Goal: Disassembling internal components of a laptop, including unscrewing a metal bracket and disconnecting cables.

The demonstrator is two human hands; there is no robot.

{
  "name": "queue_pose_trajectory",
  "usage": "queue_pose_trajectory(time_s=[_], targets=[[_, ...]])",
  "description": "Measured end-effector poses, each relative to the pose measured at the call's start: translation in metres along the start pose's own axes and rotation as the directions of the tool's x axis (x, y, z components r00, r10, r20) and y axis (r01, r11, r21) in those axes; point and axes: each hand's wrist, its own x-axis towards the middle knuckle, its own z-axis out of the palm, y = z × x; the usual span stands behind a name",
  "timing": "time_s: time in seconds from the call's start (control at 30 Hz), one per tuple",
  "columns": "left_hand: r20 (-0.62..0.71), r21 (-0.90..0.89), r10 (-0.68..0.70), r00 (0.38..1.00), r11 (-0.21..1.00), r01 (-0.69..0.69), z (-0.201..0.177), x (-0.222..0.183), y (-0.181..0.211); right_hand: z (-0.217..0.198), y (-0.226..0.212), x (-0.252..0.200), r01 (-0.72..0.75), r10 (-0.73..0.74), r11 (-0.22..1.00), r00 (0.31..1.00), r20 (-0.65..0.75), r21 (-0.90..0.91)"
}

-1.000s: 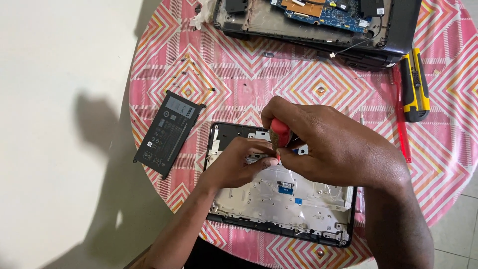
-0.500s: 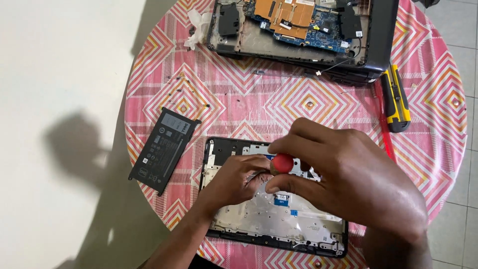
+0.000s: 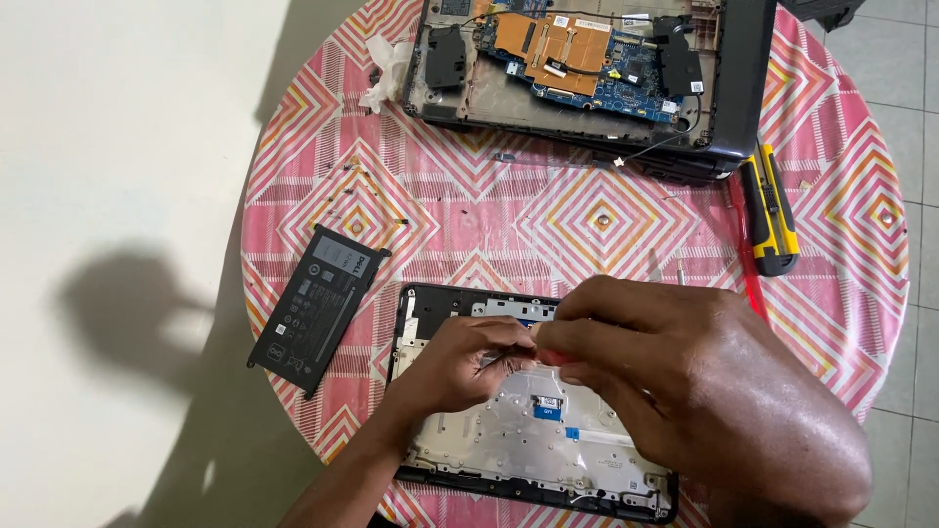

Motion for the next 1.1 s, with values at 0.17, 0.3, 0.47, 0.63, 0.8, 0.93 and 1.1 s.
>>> queue_pose_trajectory(time_s=[0.17, 0.3, 0.47, 0.63, 0.8, 0.93, 1.1], targets=[[0.049, 0.009, 0.096, 0.994, 0.995, -0.097, -0.001, 0.001, -0.001, 0.003, 0.002, -0.006, 0.123, -0.124, 0.992, 0.989, 0.075, 0.015], [0.007, -0.007, 0.168, 0.986, 0.986, -0.168, 0.002, 0.000, -0.001, 0.004, -0.005, 0.000, 0.183, -0.194, 0.976, 0.976, 0.093, 0.120], [-0.059, -0.139, 0.105, 0.993, 0.984, -0.112, 0.003, -0.003, -0.004, 0.004, -0.014, -0.001, 0.125, -0.129, 0.987, 0.991, 0.042, 0.100], [-0.014, -0.066, 0.097, 0.995, 0.993, -0.098, -0.002, 0.002, 0.004, 0.013, -0.013, -0.006, -0.062, 0.050, 0.964, 0.997, -0.051, -0.259], [-0.006, -0.065, 0.135, 0.991, 0.989, -0.135, -0.006, 0.004, 0.005, 0.011, -0.008, -0.013, 0.050, -0.049, 0.996, 0.999, 0.015, -0.077], [0.020, -0.163, 0.121, 0.992, 0.980, -0.116, -0.006, 0.003, 0.002, 0.008, -0.001, -0.005, 0.124, -0.127, 0.989, 0.991, 0.044, 0.077], [-0.043, -0.253, 0.145, 0.989, 0.956, -0.151, 0.000, -0.003, -0.016, -0.003, -0.010, 0.004, 0.101, -0.139, 0.951, 0.984, 0.113, 0.293]])
